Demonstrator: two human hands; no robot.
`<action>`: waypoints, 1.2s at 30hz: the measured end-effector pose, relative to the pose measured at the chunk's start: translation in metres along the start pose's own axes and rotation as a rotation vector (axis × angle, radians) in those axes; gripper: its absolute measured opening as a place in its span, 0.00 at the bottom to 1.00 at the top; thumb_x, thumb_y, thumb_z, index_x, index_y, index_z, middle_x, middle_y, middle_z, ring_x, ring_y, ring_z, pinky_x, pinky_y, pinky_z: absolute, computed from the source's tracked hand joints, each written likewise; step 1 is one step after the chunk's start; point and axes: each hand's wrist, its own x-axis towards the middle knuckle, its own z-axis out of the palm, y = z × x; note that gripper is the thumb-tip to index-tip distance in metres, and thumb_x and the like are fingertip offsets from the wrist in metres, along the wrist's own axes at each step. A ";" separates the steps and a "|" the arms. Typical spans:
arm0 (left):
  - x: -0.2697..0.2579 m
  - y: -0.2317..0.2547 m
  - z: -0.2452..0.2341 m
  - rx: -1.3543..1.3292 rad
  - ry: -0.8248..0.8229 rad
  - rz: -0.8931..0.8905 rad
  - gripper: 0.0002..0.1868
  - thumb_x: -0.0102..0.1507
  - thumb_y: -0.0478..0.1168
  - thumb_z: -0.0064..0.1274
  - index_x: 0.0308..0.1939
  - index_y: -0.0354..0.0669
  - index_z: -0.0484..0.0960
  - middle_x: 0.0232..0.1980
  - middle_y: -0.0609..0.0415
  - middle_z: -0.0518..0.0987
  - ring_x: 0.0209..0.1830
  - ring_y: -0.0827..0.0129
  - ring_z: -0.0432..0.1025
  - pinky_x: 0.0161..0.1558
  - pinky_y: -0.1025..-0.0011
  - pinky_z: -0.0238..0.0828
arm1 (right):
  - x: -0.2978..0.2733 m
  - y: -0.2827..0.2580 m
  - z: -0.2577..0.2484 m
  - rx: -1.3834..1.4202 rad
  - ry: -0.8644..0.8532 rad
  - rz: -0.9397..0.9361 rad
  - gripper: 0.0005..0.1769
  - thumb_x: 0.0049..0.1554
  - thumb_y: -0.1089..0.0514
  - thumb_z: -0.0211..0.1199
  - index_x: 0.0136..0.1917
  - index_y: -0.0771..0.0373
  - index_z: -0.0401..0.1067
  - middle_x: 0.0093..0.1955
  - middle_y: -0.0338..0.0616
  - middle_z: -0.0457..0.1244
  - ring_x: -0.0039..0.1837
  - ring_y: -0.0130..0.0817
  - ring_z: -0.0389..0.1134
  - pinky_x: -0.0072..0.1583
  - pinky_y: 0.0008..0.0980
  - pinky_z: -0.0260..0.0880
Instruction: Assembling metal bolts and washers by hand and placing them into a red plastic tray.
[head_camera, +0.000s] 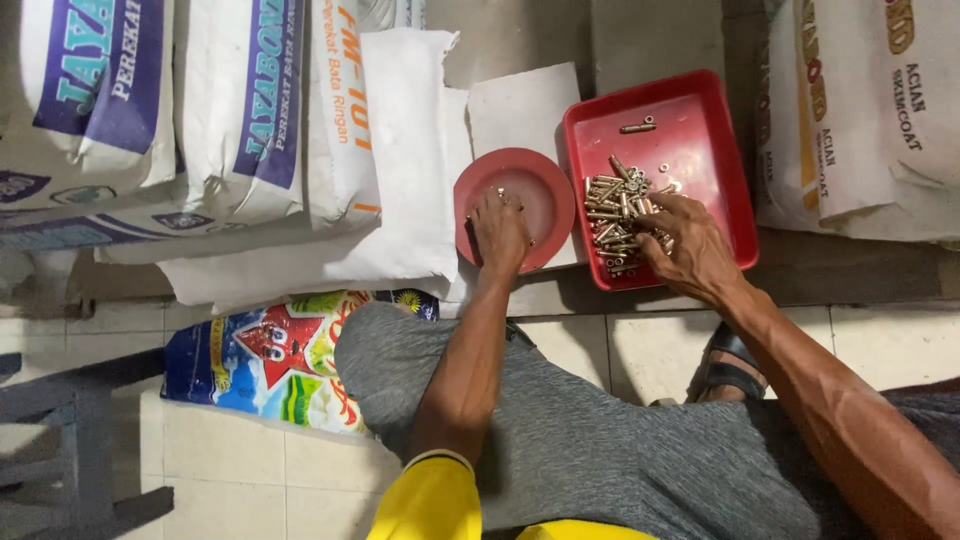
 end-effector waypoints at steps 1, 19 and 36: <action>0.001 0.004 -0.004 -0.001 0.002 0.007 0.05 0.59 0.37 0.57 0.38 0.44 0.82 0.46 0.47 0.74 0.52 0.49 0.69 0.53 0.53 0.66 | 0.002 0.002 0.003 -0.002 0.006 0.002 0.17 0.57 0.51 0.66 0.59 0.49 0.80 0.70 0.53 0.66 0.71 0.60 0.65 0.67 0.55 0.70; 0.018 0.069 -0.004 -1.374 0.110 -0.598 0.09 0.66 0.45 0.60 0.43 0.43 0.83 0.31 0.50 0.83 0.17 0.66 0.76 0.13 0.73 0.74 | -0.002 0.000 0.004 0.034 -0.040 0.040 0.14 0.58 0.52 0.66 0.58 0.48 0.80 0.70 0.50 0.66 0.71 0.60 0.65 0.64 0.58 0.71; 0.003 0.124 -0.022 -1.450 -0.188 -0.342 0.10 0.59 0.30 0.65 0.43 0.30 0.85 0.32 0.37 0.80 0.25 0.65 0.78 0.26 0.75 0.81 | 0.011 -0.036 -0.025 0.043 0.144 -0.144 0.30 0.54 0.57 0.69 0.70 0.65 0.73 0.71 0.69 0.62 0.69 0.73 0.63 0.64 0.63 0.69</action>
